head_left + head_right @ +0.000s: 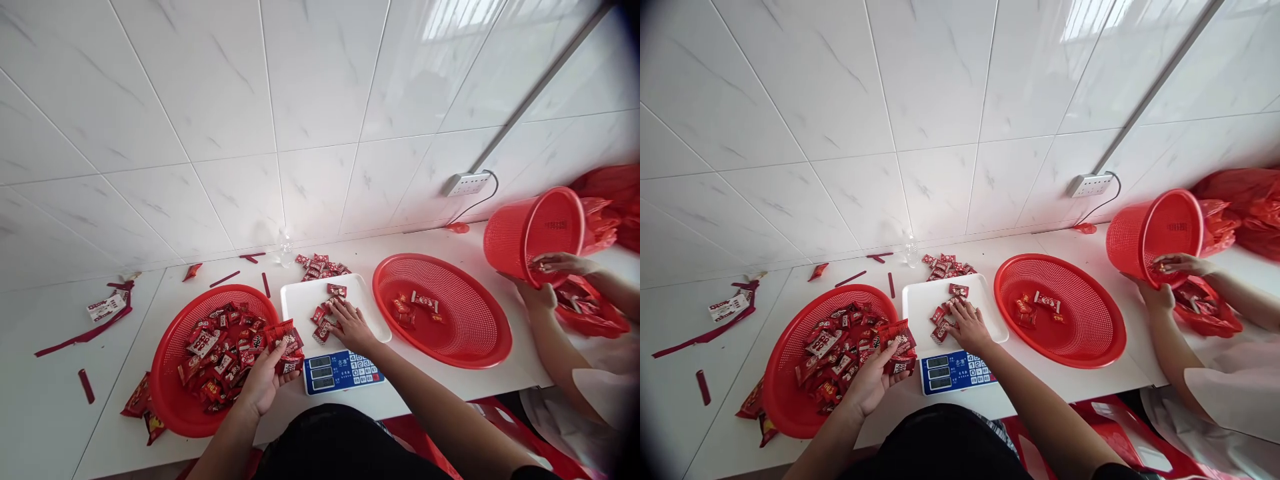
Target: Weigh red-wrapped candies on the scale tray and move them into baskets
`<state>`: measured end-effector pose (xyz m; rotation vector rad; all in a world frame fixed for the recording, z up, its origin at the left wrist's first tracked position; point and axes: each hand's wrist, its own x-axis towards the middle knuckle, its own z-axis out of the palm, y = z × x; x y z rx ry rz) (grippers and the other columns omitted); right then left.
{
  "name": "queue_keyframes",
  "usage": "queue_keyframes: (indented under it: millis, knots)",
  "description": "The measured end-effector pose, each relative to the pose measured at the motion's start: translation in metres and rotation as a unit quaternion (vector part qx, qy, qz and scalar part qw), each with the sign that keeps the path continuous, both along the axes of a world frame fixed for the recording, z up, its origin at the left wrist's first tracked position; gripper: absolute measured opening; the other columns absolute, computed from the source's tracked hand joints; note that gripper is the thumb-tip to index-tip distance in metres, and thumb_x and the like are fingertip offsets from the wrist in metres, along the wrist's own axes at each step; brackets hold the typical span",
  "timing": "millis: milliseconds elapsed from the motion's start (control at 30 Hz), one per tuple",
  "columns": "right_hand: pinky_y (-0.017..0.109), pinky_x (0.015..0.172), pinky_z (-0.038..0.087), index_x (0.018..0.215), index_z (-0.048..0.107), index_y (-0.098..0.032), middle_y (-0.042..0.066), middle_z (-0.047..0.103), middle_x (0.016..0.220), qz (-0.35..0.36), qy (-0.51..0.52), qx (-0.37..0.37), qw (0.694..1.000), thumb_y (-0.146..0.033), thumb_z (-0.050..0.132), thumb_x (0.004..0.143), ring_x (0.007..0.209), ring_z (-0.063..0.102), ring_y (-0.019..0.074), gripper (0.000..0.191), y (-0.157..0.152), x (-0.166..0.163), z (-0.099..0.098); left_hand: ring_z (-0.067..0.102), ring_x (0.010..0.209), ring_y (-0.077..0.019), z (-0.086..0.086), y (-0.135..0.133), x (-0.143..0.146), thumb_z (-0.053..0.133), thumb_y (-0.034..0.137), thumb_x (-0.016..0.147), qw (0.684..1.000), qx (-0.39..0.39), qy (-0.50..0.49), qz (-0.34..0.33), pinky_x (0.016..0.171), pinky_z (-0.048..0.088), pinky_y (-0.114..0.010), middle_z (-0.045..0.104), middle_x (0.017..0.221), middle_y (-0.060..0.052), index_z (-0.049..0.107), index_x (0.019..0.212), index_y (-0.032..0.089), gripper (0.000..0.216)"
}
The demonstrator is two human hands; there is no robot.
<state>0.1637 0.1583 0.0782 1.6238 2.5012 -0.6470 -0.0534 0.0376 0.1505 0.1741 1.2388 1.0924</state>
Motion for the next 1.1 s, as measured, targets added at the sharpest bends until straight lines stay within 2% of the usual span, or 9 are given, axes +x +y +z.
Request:
queue_keyframes:
  millis: [133, 233, 367, 500, 667, 767, 867, 1000, 1100]
  knots:
    - [0.049, 0.112, 0.006, 0.146, 0.018, -0.03, -0.003, 0.014, 0.154, 0.025, 0.007, 0.003, 1.0, -0.06, 0.026, 0.09, 0.141, 0.001, 0.0226, 0.064, -0.006, -0.006, 0.001, 0.064, 0.07, -0.0141, 0.001, -0.002, -0.002, 0.069, 0.029, 0.078, 1.0, -0.008, 0.004, 0.007, 0.06, 0.057, -0.027, 0.066, 0.087, -0.004, 0.059, 0.097, 0.017, 0.024]
    - [0.053, 0.111, 0.004, 0.145, 0.021, -0.029, 0.0, 0.009, 0.155, -0.005, 0.0, 0.017, 1.0, -0.059, 0.022, 0.091, 0.141, -0.003, 0.0238, 0.062, 0.006, -0.006, 0.004, 0.065, 0.07, -0.0146, 0.001, -0.004, -0.004, 0.069, 0.029, 0.077, 1.0, -0.012, 0.009, 0.014, 0.061, 0.057, -0.028, 0.066, 0.086, -0.004, 0.059, 0.096, 0.018, 0.024]
    - [0.056, 0.109, 0.009, 0.146, 0.016, -0.026, 0.004, 0.005, 0.156, -0.056, -0.016, 0.016, 0.998, -0.058, 0.017, 0.092, 0.14, -0.004, 0.0275, 0.063, 0.034, -0.001, 0.006, 0.065, 0.071, -0.015, 0.001, -0.003, -0.006, 0.069, 0.029, 0.078, 1.0, -0.011, 0.011, 0.014, 0.061, 0.057, -0.029, 0.066, 0.087, -0.004, 0.06, 0.095, 0.017, 0.022]
    - [0.057, 0.108, 0.013, 0.146, 0.02, -0.026, 0.004, 0.013, 0.155, -0.037, -0.018, -0.011, 0.999, -0.058, 0.018, 0.091, 0.141, 0.002, 0.0286, 0.063, 0.042, 0.0, 0.004, 0.065, 0.07, -0.0148, 0.003, -0.003, -0.005, 0.067, 0.028, 0.08, 1.0, -0.017, 0.011, 0.015, 0.06, 0.057, -0.028, 0.067, 0.087, -0.004, 0.06, 0.097, 0.017, 0.021]
    - [0.049, 0.111, 0.013, 0.145, 0.022, -0.025, 0.002, 0.014, 0.154, 0.018, 0.001, -0.011, 1.0, -0.057, 0.022, 0.091, 0.141, 0.004, 0.0245, 0.063, 0.021, -0.006, 0.005, 0.065, 0.068, -0.0144, 0.006, -0.003, -0.004, 0.066, 0.026, 0.08, 1.0, -0.019, 0.011, 0.016, 0.058, 0.057, -0.028, 0.067, 0.085, -0.003, 0.06, 0.095, 0.017, 0.019]
    - [0.052, 0.111, 0.012, 0.145, 0.023, -0.026, 0.004, 0.012, 0.155, 0.042, 0.013, 0.0, 0.999, -0.056, 0.026, 0.091, 0.141, 0.002, 0.0259, 0.062, 0.007, -0.01, 0.011, 0.065, 0.069, -0.0143, 0.008, -0.002, -0.003, 0.066, 0.026, 0.08, 1.0, -0.02, 0.009, 0.01, 0.058, 0.056, -0.027, 0.066, 0.085, -0.003, 0.06, 0.096, 0.017, 0.019]
    - [0.056, 0.11, 0.005, 0.142, 0.029, -0.032, 0.003, 0.009, 0.155, 0.08, 0.032, 0.01, 0.996, -0.059, 0.033, 0.089, 0.141, -0.001, 0.0276, 0.06, -0.007, -0.017, 0.016, 0.066, 0.068, -0.0144, 0.008, 0.0, -0.002, 0.068, 0.027, 0.078, 1.0, -0.018, 0.007, 0.008, 0.057, 0.056, -0.027, 0.066, 0.085, -0.004, 0.06, 0.096, 0.016, 0.022]
    - [0.058, 0.109, -0.001, 0.137, 0.039, -0.036, 0.0, 0.02, 0.153, 0.146, 0.061, 0.007, 0.987, -0.062, 0.039, 0.086, 0.141, 0.003, 0.0282, 0.057, -0.027, -0.024, 0.016, 0.066, 0.069, -0.015, 0.009, 0.001, -0.002, 0.07, 0.028, 0.076, 1.0, -0.015, 0.009, 0.002, 0.057, 0.056, -0.027, 0.067, 0.085, -0.004, 0.06, 0.097, 0.016, 0.026]
    - [0.057, 0.11, 0.004, 0.13, 0.05, -0.032, 0.0, 0.03, 0.149, 0.159, 0.079, 0.012, 0.984, -0.059, 0.039, 0.086, 0.14, 0.008, 0.0291, 0.053, -0.033, -0.022, 0.016, 0.065, 0.07, -0.0151, 0.009, -0.001, -0.004, 0.069, 0.029, 0.077, 1.0, -0.012, 0.011, 0.001, 0.058, 0.056, -0.027, 0.066, 0.085, -0.004, 0.06, 0.096, 0.016, 0.025]
